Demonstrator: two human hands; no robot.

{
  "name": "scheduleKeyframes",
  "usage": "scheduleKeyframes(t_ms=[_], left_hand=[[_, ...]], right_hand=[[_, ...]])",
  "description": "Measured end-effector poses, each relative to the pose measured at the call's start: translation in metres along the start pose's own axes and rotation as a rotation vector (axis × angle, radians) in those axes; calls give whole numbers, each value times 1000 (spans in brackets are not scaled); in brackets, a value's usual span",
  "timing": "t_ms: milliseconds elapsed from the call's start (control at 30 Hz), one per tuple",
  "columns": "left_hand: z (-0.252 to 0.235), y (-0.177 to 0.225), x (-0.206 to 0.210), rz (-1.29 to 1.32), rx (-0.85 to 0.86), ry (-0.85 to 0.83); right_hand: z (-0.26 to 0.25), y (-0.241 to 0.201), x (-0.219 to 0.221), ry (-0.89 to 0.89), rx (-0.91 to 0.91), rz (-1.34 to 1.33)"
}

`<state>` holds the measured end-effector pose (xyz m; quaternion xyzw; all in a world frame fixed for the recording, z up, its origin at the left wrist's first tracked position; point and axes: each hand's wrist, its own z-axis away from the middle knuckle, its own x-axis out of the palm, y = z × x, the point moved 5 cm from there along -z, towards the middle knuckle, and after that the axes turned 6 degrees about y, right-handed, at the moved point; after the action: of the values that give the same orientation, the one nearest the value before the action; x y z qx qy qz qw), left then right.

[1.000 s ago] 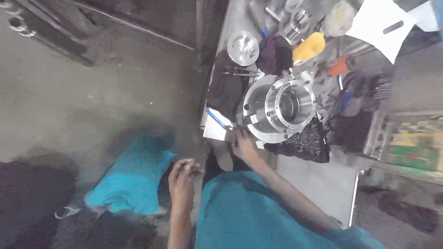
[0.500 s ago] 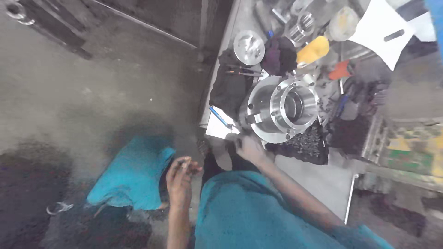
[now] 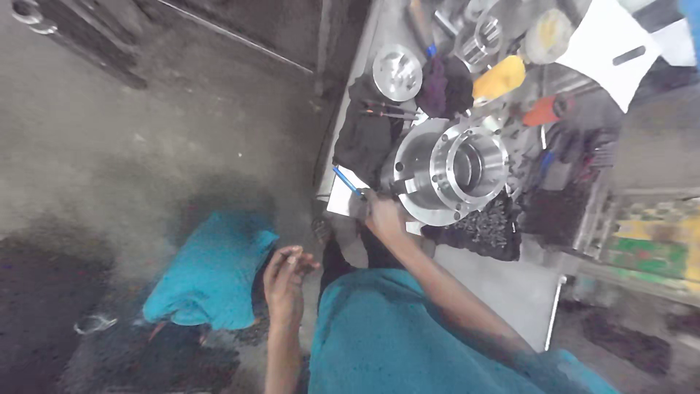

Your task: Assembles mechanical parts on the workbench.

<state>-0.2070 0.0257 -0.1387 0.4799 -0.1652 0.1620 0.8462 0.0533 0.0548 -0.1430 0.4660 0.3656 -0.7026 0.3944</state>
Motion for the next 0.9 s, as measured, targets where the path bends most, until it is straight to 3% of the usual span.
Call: scheduleKeyframes(t_ms=[600,700,800,900], left_hand=[[-1,3,-11,5,21,18],[-3,5,-9,5,21,5],[-4,6,-10,9,25,20],[-3,5,-14,6,22,7]], right_hand=[[24,33,21,36,-25,-59],[27,29,13,116,-23,-77],[42,29,-7,210,-31,-428],[58,31,-6,-45,51,-1289]])
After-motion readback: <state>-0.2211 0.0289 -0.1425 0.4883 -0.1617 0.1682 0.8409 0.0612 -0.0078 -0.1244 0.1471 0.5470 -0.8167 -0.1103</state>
